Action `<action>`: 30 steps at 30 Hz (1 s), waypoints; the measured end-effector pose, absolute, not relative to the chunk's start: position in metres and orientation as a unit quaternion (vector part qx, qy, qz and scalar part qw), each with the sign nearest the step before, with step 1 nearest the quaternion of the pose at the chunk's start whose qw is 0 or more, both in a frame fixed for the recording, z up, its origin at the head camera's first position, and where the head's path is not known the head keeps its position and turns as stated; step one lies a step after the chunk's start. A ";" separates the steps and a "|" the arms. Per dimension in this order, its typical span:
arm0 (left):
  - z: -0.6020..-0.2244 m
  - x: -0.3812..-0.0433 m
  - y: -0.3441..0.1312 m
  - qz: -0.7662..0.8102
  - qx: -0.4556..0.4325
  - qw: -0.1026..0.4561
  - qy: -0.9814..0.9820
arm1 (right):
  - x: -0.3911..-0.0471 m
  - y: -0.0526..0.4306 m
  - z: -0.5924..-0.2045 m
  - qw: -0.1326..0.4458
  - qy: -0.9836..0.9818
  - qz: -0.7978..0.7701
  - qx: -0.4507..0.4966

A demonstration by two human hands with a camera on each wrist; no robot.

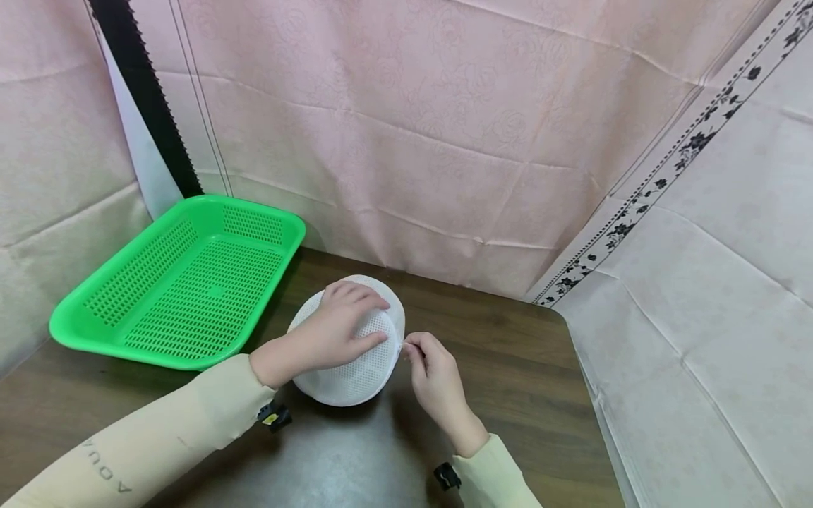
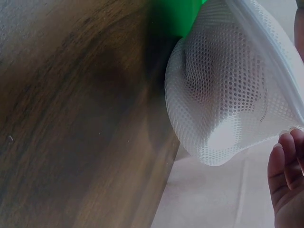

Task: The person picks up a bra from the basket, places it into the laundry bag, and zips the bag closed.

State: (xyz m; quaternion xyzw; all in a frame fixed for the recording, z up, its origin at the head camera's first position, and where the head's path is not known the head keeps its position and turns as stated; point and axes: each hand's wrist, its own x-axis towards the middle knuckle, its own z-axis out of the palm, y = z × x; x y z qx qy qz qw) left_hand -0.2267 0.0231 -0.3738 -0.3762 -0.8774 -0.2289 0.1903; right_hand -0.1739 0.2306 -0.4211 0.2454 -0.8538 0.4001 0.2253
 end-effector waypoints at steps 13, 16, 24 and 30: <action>-0.386 -0.219 0.032 -0.184 -0.409 0.176 -0.877 | -0.173 0.225 -0.419 0.222 -0.865 0.381 0.240; -0.390 -0.220 0.031 -0.194 -0.407 0.180 -0.874 | -0.172 0.223 -0.420 0.221 -0.862 0.386 0.244; -0.399 -0.224 0.028 -0.211 -0.405 0.191 -0.869 | -0.171 0.221 -0.422 0.220 -0.861 0.388 0.245; -0.402 -0.228 0.026 -0.213 -0.406 0.204 -0.865 | -0.172 0.221 -0.421 0.225 -0.863 0.379 0.246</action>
